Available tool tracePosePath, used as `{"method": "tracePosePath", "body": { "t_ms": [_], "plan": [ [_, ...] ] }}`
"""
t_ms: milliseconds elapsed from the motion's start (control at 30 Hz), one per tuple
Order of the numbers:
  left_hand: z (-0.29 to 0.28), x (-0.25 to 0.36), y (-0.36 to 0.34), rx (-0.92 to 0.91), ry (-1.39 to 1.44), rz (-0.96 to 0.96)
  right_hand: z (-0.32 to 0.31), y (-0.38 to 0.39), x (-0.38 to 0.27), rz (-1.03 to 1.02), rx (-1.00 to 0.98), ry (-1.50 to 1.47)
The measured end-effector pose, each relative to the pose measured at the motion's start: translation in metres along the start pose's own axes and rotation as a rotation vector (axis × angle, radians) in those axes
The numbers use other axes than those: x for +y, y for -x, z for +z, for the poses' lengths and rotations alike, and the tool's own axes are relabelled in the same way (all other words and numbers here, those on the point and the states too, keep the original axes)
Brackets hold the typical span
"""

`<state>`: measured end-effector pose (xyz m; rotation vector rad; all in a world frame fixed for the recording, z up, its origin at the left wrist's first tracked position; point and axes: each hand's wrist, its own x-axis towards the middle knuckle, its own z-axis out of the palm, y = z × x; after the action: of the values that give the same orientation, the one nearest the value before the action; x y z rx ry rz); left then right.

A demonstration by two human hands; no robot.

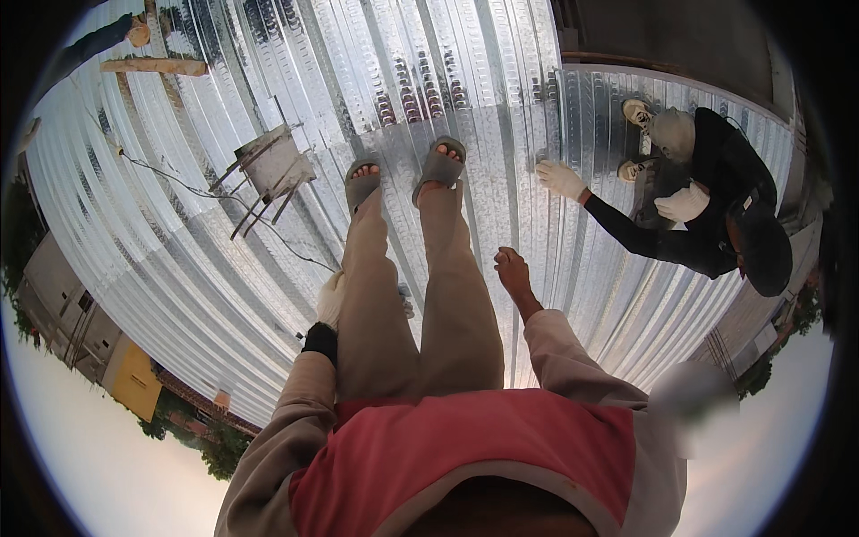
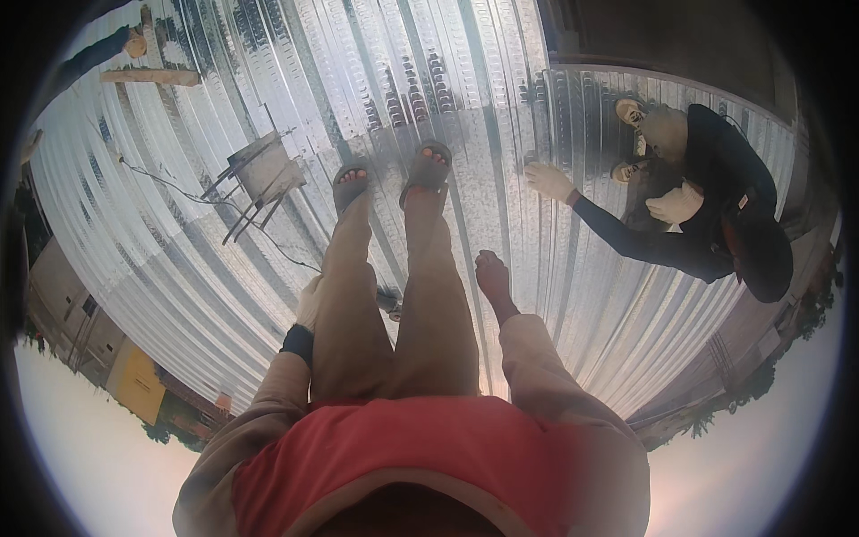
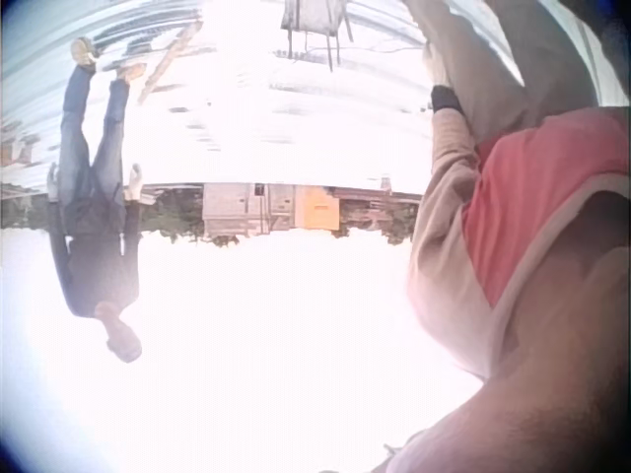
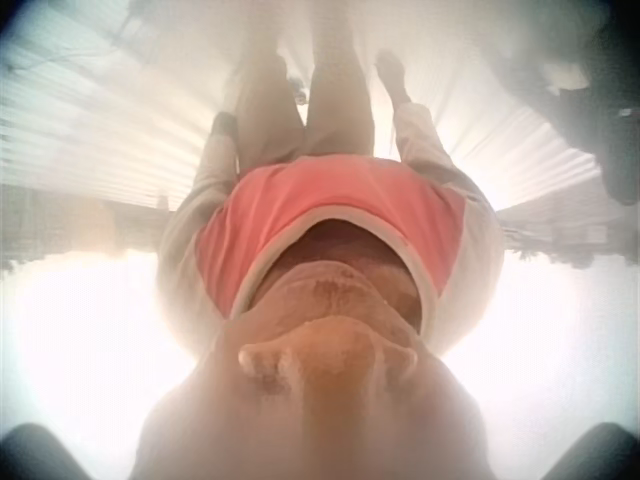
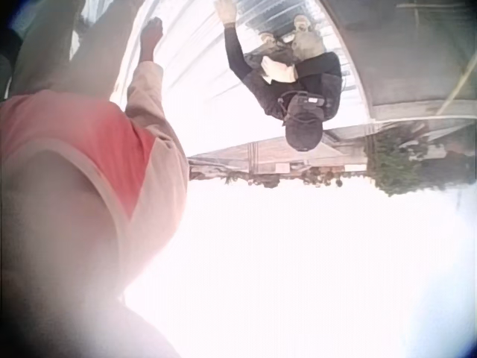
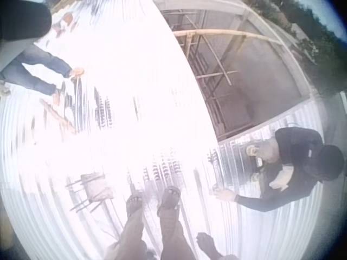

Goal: The person uses an angle grinder to cut a section of corrugated metal roofing sheet. They then use a hammer to tap the cut piece into place and a marker to mark the sheet.

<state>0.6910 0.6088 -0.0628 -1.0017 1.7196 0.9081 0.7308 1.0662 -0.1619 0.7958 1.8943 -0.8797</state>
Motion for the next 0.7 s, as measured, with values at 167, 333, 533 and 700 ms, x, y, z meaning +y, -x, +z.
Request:
{"method": "tracePosePath", "body": {
  "t_ms": [167,333,533,700],
  "plan": [
    [0.021,0.002,0.010,0.002,0.060,-0.005,-0.022,0.001,-0.010,-0.141,0.019,0.256],
    [0.034,0.016,0.003,-0.017,0.156,0.035,-0.010,-0.001,-0.031,-0.154,0.007,0.196],
    [0.032,0.022,-0.014,-0.001,0.102,0.013,-0.017,-0.007,-0.078,-0.120,-0.055,0.182],
    [0.024,0.043,-0.031,0.046,0.078,0.072,-0.037,-0.028,-0.101,-0.169,-0.002,0.195]
  ]
}}
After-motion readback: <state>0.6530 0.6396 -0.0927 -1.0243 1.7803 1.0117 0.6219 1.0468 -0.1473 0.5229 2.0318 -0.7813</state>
